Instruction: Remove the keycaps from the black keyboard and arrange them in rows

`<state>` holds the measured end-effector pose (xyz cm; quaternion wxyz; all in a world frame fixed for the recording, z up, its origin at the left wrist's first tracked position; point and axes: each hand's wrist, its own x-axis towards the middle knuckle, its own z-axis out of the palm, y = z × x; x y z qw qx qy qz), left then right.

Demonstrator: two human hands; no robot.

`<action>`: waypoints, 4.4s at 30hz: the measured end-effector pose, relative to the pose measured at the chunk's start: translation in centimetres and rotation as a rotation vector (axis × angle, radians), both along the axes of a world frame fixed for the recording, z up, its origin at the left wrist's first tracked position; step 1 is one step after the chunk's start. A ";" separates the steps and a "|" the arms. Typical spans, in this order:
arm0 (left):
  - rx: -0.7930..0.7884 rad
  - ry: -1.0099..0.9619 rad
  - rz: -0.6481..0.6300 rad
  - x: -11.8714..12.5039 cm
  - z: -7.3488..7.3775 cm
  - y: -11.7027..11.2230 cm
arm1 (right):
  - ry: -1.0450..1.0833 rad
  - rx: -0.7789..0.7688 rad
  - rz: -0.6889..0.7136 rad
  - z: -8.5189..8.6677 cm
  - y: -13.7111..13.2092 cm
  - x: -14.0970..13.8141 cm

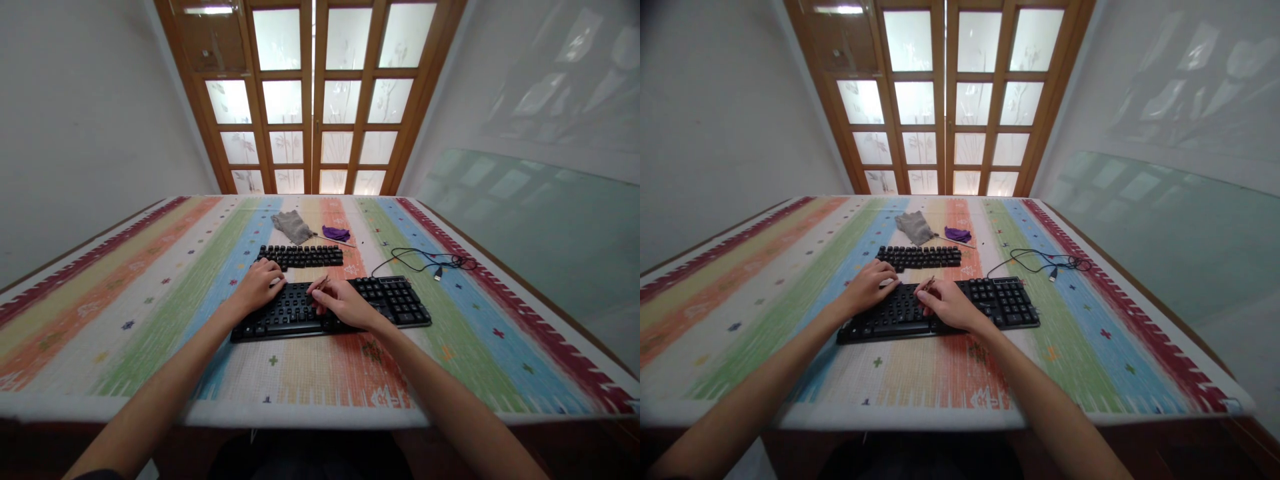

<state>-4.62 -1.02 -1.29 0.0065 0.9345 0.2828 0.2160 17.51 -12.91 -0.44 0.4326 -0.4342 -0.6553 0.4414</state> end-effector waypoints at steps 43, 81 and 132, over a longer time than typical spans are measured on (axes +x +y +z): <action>-0.283 -0.045 -0.152 -1.2 1.2 -2.3 | 0.089 0.006 -0.138 0.2 1.5 -1.3; -0.538 -0.261 -0.111 1.4 3.3 -0.2 | 0.293 0.063 -0.382 -0.5 2.4 1.2; -0.103 0.085 -0.046 3.0 0.0 4.7 | 0.211 0.042 -0.307 -0.8 1.0 0.6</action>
